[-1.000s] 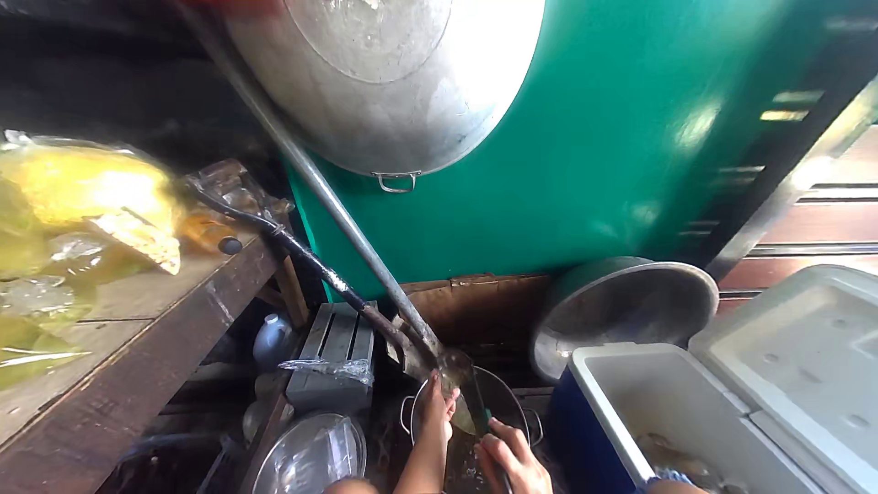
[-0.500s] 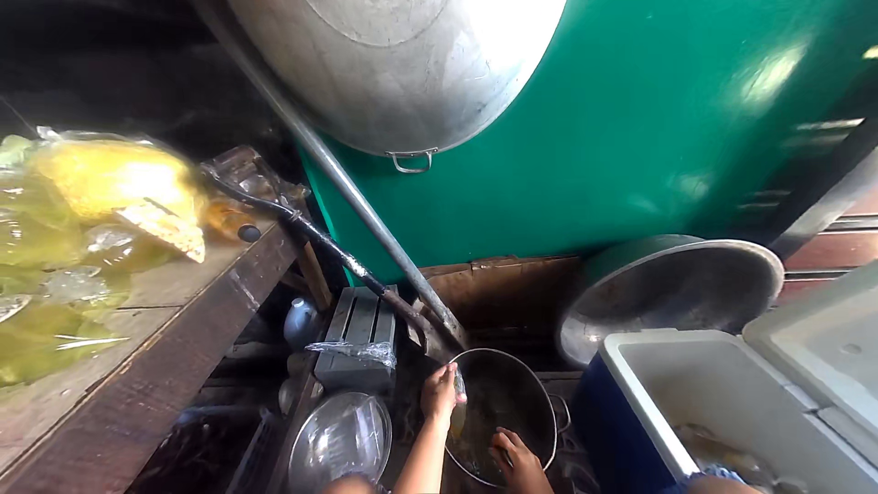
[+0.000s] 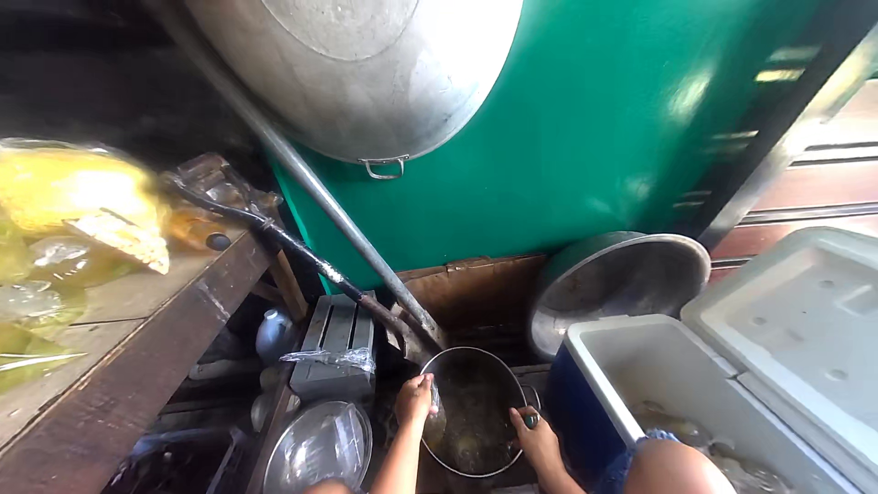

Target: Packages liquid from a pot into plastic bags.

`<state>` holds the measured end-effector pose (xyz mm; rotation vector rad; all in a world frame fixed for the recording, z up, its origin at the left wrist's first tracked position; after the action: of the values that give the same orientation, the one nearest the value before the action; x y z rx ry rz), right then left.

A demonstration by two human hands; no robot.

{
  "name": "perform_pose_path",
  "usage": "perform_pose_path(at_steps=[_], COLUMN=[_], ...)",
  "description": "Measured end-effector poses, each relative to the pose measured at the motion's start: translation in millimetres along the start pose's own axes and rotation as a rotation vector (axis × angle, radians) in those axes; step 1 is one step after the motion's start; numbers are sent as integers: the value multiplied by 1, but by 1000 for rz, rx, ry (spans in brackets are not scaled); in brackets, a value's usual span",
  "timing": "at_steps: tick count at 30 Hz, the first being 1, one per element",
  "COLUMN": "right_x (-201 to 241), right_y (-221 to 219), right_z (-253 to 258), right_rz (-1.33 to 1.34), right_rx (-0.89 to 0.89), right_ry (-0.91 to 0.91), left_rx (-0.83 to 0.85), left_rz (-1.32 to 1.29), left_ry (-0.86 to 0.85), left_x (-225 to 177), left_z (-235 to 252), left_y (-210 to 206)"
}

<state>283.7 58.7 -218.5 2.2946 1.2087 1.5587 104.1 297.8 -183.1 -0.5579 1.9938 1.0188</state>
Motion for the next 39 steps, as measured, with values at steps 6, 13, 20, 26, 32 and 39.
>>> perform_pose_path(at_steps=[6,13,20,26,32,39], right_x=[73,183,228,206,128,26], right_y=[40,66,15,-2,-47,-79], right_z=[-22,-70,-154,-176,-55,-12], right_rz=[44,-26,-263,-300,-486,-417], right_rx=[-13,-58,-143,-303,190,224], right_ry=[62,294,847,1226,799,510], left_rx=[-24,-23,-113,-162,-121,-108], left_rz=[28,-160,-465,-548,-513,-349], left_ry=[-6,34,71,63,12,0], left_x=[-2,2,-7,-10,-4,-4], left_z=[-3,-3,-7,0,10,7], left_y=[3,-5,-17,-22,-26,-8])
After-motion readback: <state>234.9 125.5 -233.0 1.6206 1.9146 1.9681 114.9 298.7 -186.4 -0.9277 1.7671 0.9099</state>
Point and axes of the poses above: each hand's wrist, its own z-axis towards the middle knuckle, its own y-axis out of the back of the hand, x = y × z, the point moved 9 cm from there along z, towards the middle knuckle, and after that the axes turned 10 degrees about -y, right-handed, at the moved point
